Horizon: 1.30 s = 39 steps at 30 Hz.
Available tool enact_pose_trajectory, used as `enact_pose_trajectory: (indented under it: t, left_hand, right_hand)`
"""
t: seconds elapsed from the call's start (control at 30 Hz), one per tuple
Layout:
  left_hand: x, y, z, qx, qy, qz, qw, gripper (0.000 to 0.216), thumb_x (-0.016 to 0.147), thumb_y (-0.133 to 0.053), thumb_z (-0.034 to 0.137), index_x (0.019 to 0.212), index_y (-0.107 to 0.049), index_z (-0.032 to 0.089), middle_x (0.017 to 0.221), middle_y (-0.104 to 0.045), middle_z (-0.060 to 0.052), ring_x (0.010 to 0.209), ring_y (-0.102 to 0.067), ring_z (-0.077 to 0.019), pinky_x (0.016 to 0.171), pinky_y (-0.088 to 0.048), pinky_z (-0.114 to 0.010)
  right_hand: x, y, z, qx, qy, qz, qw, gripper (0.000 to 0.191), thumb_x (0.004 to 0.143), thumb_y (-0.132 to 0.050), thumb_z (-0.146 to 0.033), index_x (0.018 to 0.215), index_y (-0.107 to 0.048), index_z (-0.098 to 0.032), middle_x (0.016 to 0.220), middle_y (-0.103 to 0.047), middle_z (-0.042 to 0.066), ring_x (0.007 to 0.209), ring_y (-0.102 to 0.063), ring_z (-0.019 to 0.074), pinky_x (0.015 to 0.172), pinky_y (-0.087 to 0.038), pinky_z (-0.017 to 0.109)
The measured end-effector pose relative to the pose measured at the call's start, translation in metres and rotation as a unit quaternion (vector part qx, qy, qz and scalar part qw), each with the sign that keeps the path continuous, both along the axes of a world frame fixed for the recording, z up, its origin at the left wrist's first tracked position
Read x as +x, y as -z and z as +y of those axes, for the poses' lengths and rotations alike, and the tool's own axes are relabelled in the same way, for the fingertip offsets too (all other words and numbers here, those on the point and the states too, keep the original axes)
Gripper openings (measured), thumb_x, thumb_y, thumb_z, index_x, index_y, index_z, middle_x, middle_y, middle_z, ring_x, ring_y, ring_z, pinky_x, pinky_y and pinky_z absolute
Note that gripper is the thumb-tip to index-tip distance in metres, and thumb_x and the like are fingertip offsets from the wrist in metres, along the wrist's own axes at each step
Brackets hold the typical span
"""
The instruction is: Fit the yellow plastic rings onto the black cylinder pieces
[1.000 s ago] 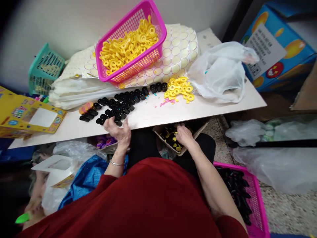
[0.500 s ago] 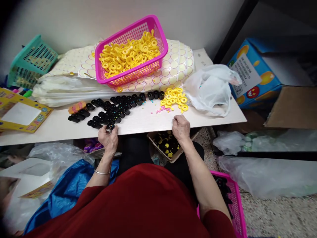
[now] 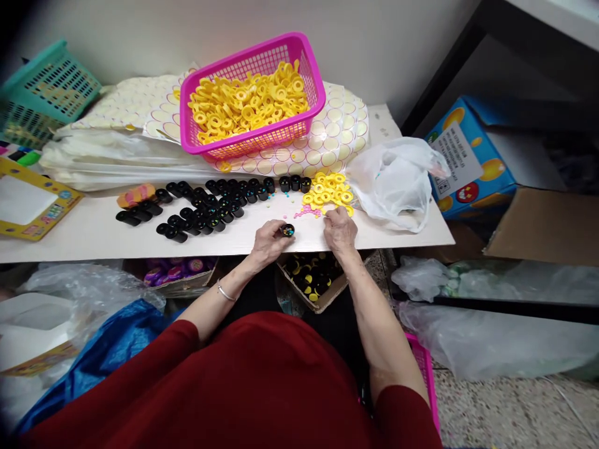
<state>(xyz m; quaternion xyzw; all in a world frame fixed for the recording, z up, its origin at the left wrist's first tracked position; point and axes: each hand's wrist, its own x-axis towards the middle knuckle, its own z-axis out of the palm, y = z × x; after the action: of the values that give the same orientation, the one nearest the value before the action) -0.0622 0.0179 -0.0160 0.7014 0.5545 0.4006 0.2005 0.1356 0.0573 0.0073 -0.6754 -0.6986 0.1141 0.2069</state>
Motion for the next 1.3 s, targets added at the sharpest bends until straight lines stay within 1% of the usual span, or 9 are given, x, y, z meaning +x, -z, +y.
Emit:
enact_pose_trajectory:
  t: [0.13,0.33,0.6,0.73,0.87,0.93,1.13,1.2,1.3]
  left_hand:
    - [0.014,0.001,0.009,-0.037,0.010,-0.023,0.999,0.025,0.065,-0.073,0.023,0.088,-0.066,0.017,0.084,-0.066,-0.003,0.080,-0.058,-0.0163,0.076,-0.049,-0.030]
    - [0.017,-0.001,0.009,-0.071,-0.001,-0.044,0.997,0.028,0.065,-0.075,0.026,0.090,-0.067,0.018,0.081,-0.065,-0.001,0.078,-0.058,-0.0151,0.073,-0.047,-0.028]
    - [0.017,0.007,0.010,-0.065,-0.002,-0.038,0.997,0.032,0.066,-0.074,0.030,0.094,-0.066,0.017,0.083,-0.065,-0.002,0.076,-0.057,-0.0148,0.072,-0.047,-0.028]
    - [0.017,0.007,0.010,-0.057,-0.002,-0.023,0.998,0.033,0.067,-0.074,0.033,0.095,-0.066,0.019,0.080,-0.064,-0.002,0.073,-0.055,-0.0145,0.071,-0.047,-0.028]
    - [0.017,0.005,0.009,-0.046,0.007,-0.021,0.999,0.031,0.068,-0.074,0.032,0.094,-0.065,0.019,0.082,-0.064,-0.001,0.074,-0.054,-0.0141,0.071,-0.046,-0.027]
    - [0.017,0.003,0.008,-0.041,0.009,-0.025,0.999,0.031,0.069,-0.073,0.032,0.095,-0.065,0.018,0.083,-0.064,-0.001,0.074,-0.054,-0.0138,0.071,-0.046,-0.027]
    - [0.019,0.002,0.008,-0.049,0.004,-0.021,0.999,0.030,0.067,-0.074,0.031,0.094,-0.066,0.018,0.077,-0.061,0.000,0.071,-0.052,-0.0133,0.069,-0.045,-0.026]
    - [0.019,0.003,0.009,-0.052,0.002,-0.020,0.998,0.032,0.067,-0.075,0.031,0.094,-0.066,0.018,0.077,-0.060,0.000,0.071,-0.052,-0.0133,0.069,-0.045,-0.026]
    - [0.019,0.004,0.009,-0.054,-0.001,-0.016,0.998,0.034,0.066,-0.076,0.031,0.095,-0.066,0.018,0.076,-0.060,0.000,0.071,-0.052,-0.0137,0.068,-0.045,-0.027]
  right_hand:
    - [-0.003,0.003,0.008,0.000,-0.024,-0.003,1.000,0.027,0.086,-0.043,-0.028,0.090,-0.068,-0.021,0.093,-0.061,0.007,0.087,-0.057,0.0202,0.070,-0.039,0.029]
    - [-0.006,0.006,0.011,0.011,-0.065,-0.019,0.998,0.024,0.086,-0.046,-0.028,0.091,-0.069,-0.022,0.091,-0.059,0.005,0.083,-0.053,0.0183,0.065,-0.035,0.027]
    - [-0.012,-0.005,0.011,0.012,-0.178,-0.165,0.970,0.030,0.084,-0.037,-0.013,0.090,-0.066,-0.016,0.095,-0.059,0.012,0.088,-0.050,0.0220,0.061,-0.027,0.030]
    - [-0.018,-0.015,0.002,-0.024,-0.145,-0.147,0.978,0.029,0.084,-0.038,-0.014,0.094,-0.065,-0.015,0.099,-0.060,0.013,0.083,-0.053,0.0211,0.059,-0.028,0.030]
    - [-0.022,-0.027,-0.004,-0.164,-0.101,-0.105,0.976,0.026,0.083,-0.042,-0.019,0.093,-0.067,-0.017,0.096,-0.066,0.012,0.082,-0.058,0.0221,0.062,-0.034,0.029]
    - [-0.023,-0.032,-0.003,-0.207,-0.069,-0.103,0.970,0.027,0.081,-0.044,-0.018,0.092,-0.068,-0.017,0.095,-0.068,0.013,0.086,-0.060,0.0241,0.065,-0.037,0.030]
    - [-0.022,-0.024,0.005,-0.170,0.002,-0.064,0.983,0.027,0.078,-0.048,-0.021,0.091,-0.071,-0.016,0.095,-0.070,0.014,0.088,-0.062,0.0255,0.068,-0.042,0.031]
    - [-0.017,-0.017,0.005,-0.142,-0.004,-0.034,0.989,0.027,0.078,-0.047,-0.022,0.089,-0.071,-0.016,0.090,-0.071,0.012,0.085,-0.062,0.0241,0.069,-0.043,0.031]
    - [-0.011,-0.009,0.001,-0.101,-0.057,0.006,0.993,0.025,0.078,-0.048,-0.025,0.085,-0.070,-0.017,0.087,-0.069,0.009,0.082,-0.060,0.0219,0.073,-0.043,0.031]
